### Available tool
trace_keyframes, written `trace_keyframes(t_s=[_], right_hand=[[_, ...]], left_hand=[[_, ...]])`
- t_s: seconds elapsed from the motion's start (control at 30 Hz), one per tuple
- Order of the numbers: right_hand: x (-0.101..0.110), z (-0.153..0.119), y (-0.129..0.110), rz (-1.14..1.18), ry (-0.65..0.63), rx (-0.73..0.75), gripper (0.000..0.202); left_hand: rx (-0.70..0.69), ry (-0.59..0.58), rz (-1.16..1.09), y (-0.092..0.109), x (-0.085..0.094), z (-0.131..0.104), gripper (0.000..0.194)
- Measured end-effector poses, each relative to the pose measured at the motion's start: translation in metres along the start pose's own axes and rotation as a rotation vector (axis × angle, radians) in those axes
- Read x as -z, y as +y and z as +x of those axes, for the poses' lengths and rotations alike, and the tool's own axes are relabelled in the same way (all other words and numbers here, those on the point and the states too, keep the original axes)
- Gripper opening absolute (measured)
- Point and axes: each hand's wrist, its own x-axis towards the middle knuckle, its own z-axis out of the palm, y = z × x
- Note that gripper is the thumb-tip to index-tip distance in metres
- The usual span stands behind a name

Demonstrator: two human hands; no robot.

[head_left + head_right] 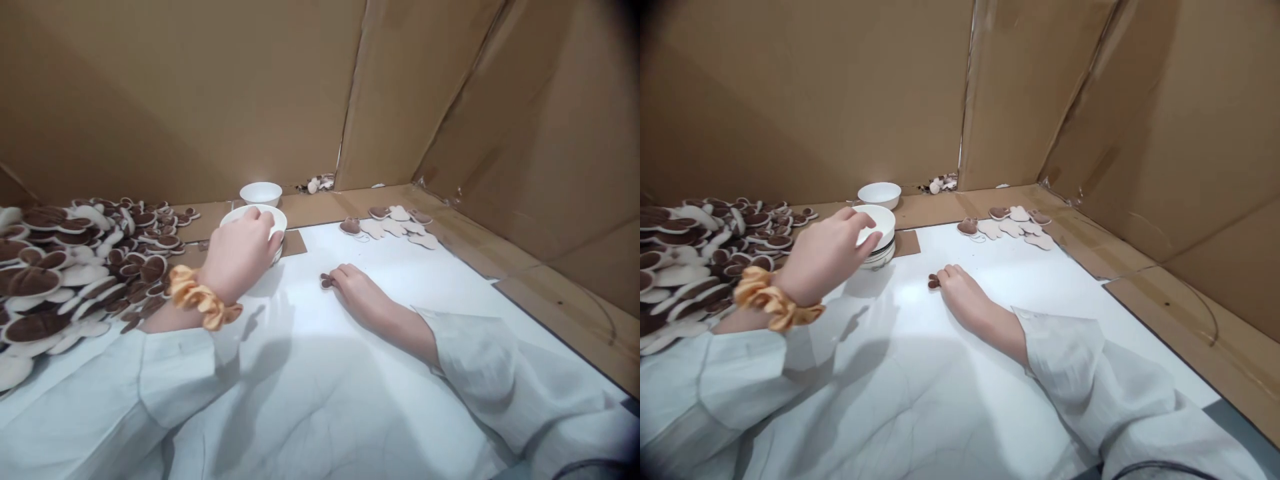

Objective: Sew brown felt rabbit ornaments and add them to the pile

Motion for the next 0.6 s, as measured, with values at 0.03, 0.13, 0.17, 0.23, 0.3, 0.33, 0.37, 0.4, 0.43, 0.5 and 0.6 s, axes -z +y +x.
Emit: trace_keyframes(t_s=[0.03,0.13,0.17,0.23,0.3,0.33,0.37,0.4,0.43,0.5,0.6], right_hand=[[0.0,-0.001,-0.001,0.002,-0.003,0.001,0.023],[0.001,-0.004,-0.002,0.023,-0.004,0.013,0.023],[0.002,-0.004,-0.002,0.021,-0.002,0.013,0.023],[0.004,-0.005,-0.003,-0.004,0.003,-0.008,0.023],[0.006,-0.006,-0.004,-0.044,0.001,-0.043,0.024],[0.007,-0.006,-0.005,-0.06,-0.004,-0.056,0.024],[0.007,-0.007,-0.005,-0.071,-0.008,-0.064,0.023],[0.006,-0.007,-0.006,-0.081,-0.009,-0.065,0.022],[0.005,-0.008,-0.006,-0.092,-0.004,-0.062,0.022],[0.003,-0.008,-0.006,-0.12,0.011,-0.044,0.021],[-0.002,-0.008,-0.005,-0.174,0.02,0.01,0.018]], left_hand=[[-0.005,-0.061,0.008,-0.007,0.003,0.001,0.027],[-0.046,-0.248,0.057,-0.02,0.001,0.003,0.025],[-0.051,-0.297,0.077,-0.023,-0.001,0.004,0.024],[-0.052,-0.341,0.102,-0.027,-0.007,0.006,0.024],[-0.057,-0.302,0.095,-0.031,-0.012,0.01,0.025],[-0.06,-0.265,0.078,-0.033,-0.014,0.012,0.025],[-0.068,-0.229,0.05,-0.037,-0.016,0.014,0.025],[-0.082,-0.203,0.013,-0.04,-0.019,0.017,0.025],[-0.101,-0.186,-0.031,-0.044,-0.022,0.019,0.025],[-0.143,-0.18,-0.131,-0.053,-0.031,0.023,0.024],[-0.149,-0.162,-0.23,-0.063,-0.037,0.026,0.026]])
